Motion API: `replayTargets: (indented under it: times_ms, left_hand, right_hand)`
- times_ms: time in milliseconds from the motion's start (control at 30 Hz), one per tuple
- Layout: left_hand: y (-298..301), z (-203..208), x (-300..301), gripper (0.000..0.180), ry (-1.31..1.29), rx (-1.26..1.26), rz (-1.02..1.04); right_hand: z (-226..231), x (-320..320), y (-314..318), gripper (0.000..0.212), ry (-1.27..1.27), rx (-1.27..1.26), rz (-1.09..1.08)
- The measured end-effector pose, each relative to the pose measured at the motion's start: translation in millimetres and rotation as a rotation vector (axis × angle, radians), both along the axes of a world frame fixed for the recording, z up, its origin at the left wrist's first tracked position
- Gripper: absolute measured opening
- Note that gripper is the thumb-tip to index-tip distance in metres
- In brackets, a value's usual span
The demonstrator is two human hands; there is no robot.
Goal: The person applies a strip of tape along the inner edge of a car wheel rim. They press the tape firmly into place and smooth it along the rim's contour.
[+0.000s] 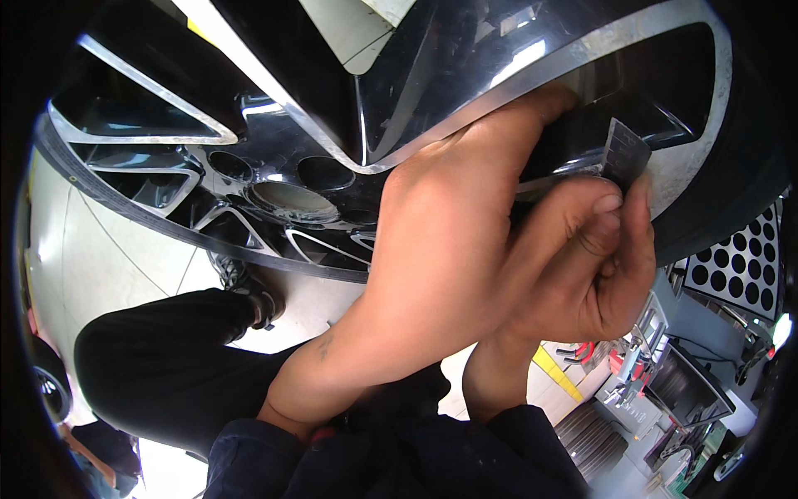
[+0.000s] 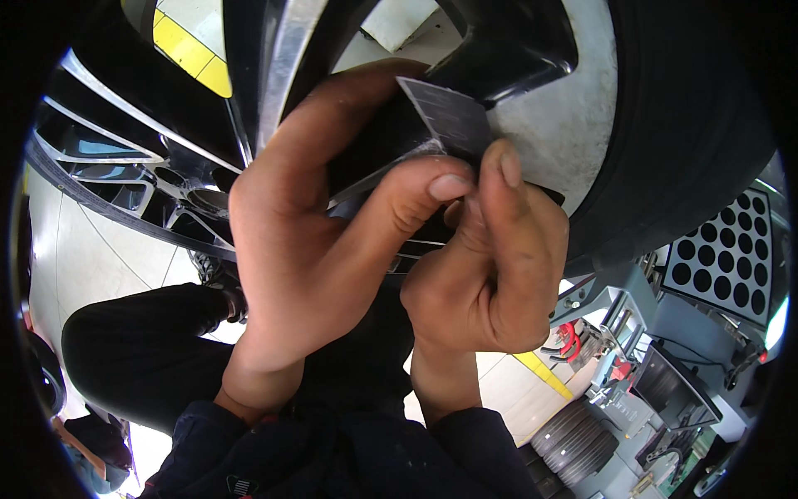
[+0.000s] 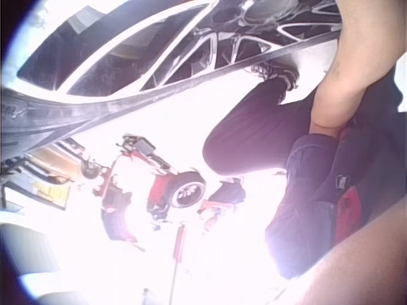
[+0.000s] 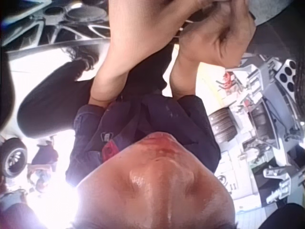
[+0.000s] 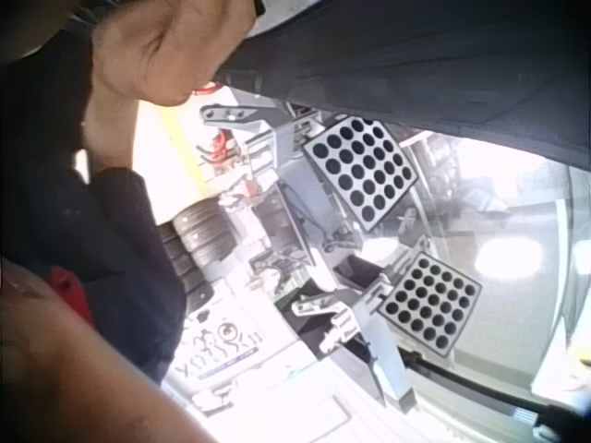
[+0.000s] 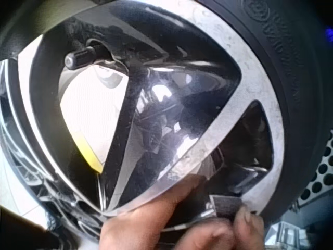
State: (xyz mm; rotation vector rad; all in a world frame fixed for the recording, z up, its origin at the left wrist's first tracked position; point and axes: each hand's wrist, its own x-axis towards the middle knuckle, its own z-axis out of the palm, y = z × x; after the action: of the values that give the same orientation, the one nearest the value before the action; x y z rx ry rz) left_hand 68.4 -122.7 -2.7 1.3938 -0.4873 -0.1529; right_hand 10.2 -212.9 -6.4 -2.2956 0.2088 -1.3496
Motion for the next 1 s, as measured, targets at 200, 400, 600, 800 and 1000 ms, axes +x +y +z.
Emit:
replayTargets:
  times_ms: [200, 400, 600, 800, 1000]
  left_hand:
    - [7, -1, -1, 0.041, -0.136, -0.019, 0.092]
    - [3, -3, 0, 0.039, -0.052, -0.198, 0.097]
    - [4, -6, -3, 0.038, -0.022, -0.232, 0.087]
    - [2, -3, -3, 0.036, -0.019, -0.230, 0.068]
    - [4, -2, -1, 0.034, -0.023, -0.232, 0.072]
  right_hand:
    - [-6, 4, 2, 0.028, -0.070, 0.052, 0.050]
    - [-13, 10, -8, 0.029, -0.165, 0.001, 0.132]
    - [-1, 5, 1, 0.020, -0.046, 0.054, 0.103]
    - [2, 2, -1, 0.017, 0.003, 0.057, 0.105]
    - [3, 2, -1, 0.016, 0.012, 0.018, 0.105]
